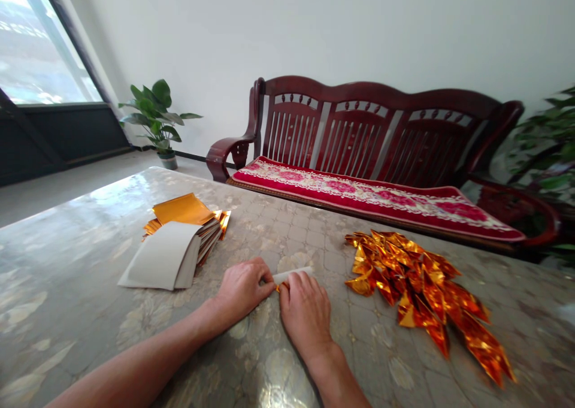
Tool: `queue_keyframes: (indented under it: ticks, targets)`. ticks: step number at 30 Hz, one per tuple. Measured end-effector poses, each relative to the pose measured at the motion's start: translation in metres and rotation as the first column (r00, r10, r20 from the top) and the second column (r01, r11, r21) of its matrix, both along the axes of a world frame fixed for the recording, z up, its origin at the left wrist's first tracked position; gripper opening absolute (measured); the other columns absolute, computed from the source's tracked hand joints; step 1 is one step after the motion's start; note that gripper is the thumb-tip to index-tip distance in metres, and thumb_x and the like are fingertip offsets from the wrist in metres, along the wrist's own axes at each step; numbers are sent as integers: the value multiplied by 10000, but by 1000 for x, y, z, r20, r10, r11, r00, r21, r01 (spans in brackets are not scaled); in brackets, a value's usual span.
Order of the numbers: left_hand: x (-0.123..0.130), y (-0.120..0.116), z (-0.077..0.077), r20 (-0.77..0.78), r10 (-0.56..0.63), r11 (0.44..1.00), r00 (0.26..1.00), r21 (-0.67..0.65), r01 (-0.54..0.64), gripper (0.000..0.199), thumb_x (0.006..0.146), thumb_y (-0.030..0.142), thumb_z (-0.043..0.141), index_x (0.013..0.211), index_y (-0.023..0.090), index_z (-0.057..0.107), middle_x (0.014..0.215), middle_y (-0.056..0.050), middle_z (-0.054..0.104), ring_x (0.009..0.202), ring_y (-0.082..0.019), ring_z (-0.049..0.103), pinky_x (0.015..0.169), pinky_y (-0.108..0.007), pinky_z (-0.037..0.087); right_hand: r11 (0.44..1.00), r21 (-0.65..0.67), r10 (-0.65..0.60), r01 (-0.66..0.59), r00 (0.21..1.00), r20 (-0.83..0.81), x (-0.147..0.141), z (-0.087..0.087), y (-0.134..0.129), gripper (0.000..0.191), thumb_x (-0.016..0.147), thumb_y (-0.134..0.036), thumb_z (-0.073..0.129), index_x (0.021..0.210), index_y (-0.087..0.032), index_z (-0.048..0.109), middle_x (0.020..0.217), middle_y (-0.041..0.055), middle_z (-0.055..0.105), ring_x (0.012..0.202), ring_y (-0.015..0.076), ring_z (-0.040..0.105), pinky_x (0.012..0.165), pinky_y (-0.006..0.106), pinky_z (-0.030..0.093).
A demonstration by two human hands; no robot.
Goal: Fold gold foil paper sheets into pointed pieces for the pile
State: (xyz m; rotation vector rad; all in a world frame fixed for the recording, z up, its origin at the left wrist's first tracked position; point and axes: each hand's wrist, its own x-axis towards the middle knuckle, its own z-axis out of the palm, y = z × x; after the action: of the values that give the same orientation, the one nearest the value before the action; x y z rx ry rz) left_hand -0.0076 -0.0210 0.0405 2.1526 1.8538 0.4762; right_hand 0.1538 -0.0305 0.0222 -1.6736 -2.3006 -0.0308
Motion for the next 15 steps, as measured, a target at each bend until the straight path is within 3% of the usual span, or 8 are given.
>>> queue_keyframes:
  ticks: [9,15]
  targets:
    - [1,0,6,-21,-11,1000,1000,-11,11,146,813,312,607,756,255,729,853,-5,707,789,-172,660,674,-259,389,999,-31,37,-40,996,-78,3,-1,3,226,986,-288,412,822,-224,555,891,44,643,857,218,590,737,336,386]
    - [0,0,1,-17,-20,1000,1000,15,20,116,809,305,616,766,248,709,852,-1,698,807,-172,648,726,-268,387,994,-103,-44,20,970,-240,6,-1,3,150,932,-291,476,808,-231,534,844,21,652,811,199,604,680,296,380]
